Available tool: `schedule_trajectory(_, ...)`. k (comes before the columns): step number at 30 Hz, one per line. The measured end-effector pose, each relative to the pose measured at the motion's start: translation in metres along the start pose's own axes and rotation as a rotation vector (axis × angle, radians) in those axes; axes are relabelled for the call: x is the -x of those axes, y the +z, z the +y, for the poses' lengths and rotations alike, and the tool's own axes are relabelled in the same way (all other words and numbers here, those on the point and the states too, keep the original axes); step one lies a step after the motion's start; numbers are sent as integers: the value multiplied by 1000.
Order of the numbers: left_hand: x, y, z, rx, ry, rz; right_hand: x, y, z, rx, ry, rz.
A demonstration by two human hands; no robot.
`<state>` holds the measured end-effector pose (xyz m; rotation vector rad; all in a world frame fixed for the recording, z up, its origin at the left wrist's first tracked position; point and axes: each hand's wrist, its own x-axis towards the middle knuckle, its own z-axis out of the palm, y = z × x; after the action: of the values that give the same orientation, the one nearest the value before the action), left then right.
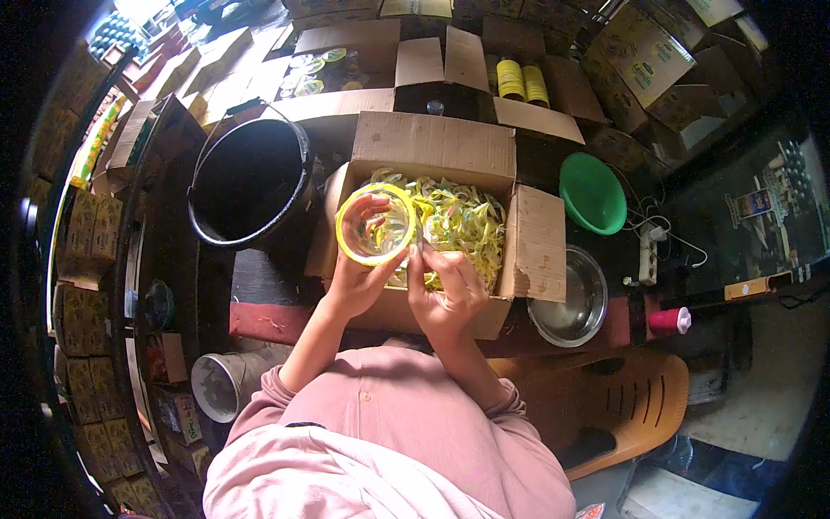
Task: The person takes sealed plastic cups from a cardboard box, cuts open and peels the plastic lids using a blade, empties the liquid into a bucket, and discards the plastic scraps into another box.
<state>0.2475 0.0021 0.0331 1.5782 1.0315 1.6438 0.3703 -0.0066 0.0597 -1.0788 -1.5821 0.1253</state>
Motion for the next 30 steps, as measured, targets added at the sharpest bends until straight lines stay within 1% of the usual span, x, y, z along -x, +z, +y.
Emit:
schedule_trajectory(3, 0, 2, 3, -52, 12, 7, -1, 1, 0, -20, -49, -9)
schedule_trajectory(5, 1, 1, 6, -143, 18, 1, -1, 2, 1, 0, -48, 11)
schedule_trajectory(9, 2, 2, 6, -184, 51, -19, -2, 1, 1, 58, -2, 27)
schedule_trajectory(11, 1, 0, 6, -237, 58, -45, -6, 0, 3, 73, -53, 30)
schedule_trajectory(12, 1, -1, 7, -225, 65, -59, -8, 0, 4, 80, -79, 31)
schedule_trajectory(14, 1, -2, 9, -201, 78, -87, -10, 0, 6, 50, -61, 29)
schedule_trajectory(17, 1, -3, 6, -171, 46, -119, -13, 0, 8, -9, -29, 31)
schedule_trajectory(20, 0, -1, 4, -107, 45, -127, -12, -1, 11, -40, 5, 45)
schedule_trajectory(24, -2, -2, 5, -111, 21, -120, -7, -3, 8, -62, 54, 41)
schedule_trajectory(26, -2, -4, 4, -137, 21, -122, -6, -4, 9, -18, -8, 31)
schedule_trajectory(30, -2, -5, 4, -56, 9, -133, -6, -3, 11, 3, -68, 23)
